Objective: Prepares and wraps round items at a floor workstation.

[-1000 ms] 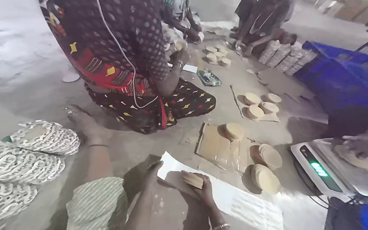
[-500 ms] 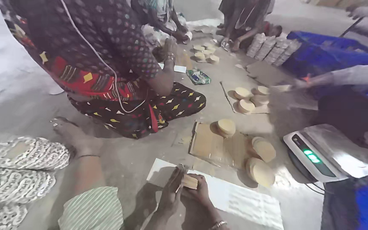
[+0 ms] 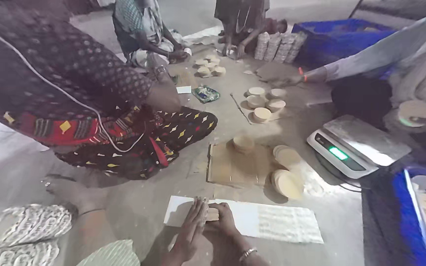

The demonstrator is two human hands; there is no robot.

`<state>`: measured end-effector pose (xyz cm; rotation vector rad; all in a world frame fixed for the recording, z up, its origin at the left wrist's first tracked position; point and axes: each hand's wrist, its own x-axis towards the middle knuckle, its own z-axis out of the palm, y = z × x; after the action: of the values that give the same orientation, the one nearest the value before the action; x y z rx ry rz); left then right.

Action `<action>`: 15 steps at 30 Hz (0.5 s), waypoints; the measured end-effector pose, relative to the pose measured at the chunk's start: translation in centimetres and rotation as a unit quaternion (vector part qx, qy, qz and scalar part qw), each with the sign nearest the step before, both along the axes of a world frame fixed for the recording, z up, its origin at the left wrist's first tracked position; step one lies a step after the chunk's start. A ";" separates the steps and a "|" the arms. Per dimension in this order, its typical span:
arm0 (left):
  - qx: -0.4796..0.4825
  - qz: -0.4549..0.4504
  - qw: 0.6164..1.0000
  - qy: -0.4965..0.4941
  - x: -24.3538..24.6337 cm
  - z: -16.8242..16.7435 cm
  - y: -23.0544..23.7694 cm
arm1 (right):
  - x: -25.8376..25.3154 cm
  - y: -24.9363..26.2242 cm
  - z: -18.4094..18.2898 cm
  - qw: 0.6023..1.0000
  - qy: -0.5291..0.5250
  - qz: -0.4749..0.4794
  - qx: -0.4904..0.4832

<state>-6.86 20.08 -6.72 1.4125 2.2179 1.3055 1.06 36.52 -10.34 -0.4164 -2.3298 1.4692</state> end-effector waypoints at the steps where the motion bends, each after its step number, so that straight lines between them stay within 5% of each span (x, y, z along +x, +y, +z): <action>1: -0.016 0.000 1.000 -0.018 -0.1 0.5 -0.2 | 0.0 0.0 0.1 1.000 -0.009 0.002 -0.007; 8: -0.204 -0.082 0.976 -0.011 -1.7 4.6 -0.8 | 0.0 0.1 0.7 0.999 -0.037 0.016 -0.005; 15: -0.161 -0.095 0.980 0.067 -4.0 4.7 0.3 | -0.1 0.1 0.6 0.998 -0.052 0.022 0.006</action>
<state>-10.86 20.34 -1.98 1.5738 2.1865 0.7676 0.91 36.59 -9.69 -0.4522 -2.4410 1.4864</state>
